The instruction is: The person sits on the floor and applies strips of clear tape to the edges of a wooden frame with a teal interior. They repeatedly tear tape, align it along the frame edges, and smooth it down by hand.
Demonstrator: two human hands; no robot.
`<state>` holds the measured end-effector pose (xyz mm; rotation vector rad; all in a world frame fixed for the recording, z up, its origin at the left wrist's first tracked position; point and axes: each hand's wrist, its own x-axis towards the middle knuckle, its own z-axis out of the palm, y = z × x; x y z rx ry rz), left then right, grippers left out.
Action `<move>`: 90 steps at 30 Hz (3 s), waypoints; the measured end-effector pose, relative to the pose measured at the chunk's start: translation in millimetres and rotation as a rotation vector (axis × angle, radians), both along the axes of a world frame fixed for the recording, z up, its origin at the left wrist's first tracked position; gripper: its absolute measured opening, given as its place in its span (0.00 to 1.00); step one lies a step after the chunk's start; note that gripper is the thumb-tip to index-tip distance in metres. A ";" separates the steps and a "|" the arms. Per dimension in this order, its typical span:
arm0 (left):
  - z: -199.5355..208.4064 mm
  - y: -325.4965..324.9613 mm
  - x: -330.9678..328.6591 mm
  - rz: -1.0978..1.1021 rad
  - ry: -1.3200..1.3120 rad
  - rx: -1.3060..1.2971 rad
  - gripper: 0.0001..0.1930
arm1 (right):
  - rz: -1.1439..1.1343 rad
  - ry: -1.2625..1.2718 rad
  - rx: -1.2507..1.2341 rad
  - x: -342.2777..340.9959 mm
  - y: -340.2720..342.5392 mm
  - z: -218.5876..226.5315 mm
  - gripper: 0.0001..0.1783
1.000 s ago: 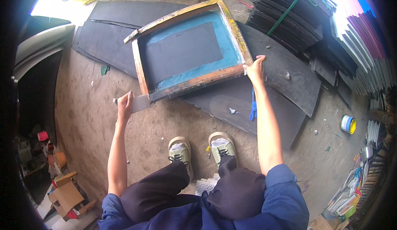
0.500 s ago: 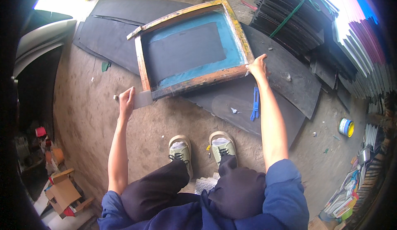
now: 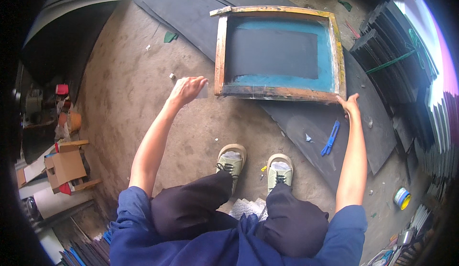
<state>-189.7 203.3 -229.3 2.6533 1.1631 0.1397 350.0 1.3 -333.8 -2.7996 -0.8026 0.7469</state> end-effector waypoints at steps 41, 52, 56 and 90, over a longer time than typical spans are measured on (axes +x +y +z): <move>-85.6 12.1 39.5 0.379 0.165 -0.652 0.37 | 0.025 -0.424 0.315 -165.5 -66.0 26.9 0.30; -91.4 6.3 47.2 0.370 0.116 -0.588 0.36 | -0.077 -0.102 0.443 -142.2 -73.5 5.0 0.24; -89.4 7.0 43.8 0.367 0.130 -0.629 0.39 | 0.410 -0.080 0.718 -191.6 -27.2 58.9 0.08; -76.0 -3.9 44.8 0.535 0.087 -0.626 0.33 | 0.663 0.288 0.172 -382.4 85.2 61.5 0.16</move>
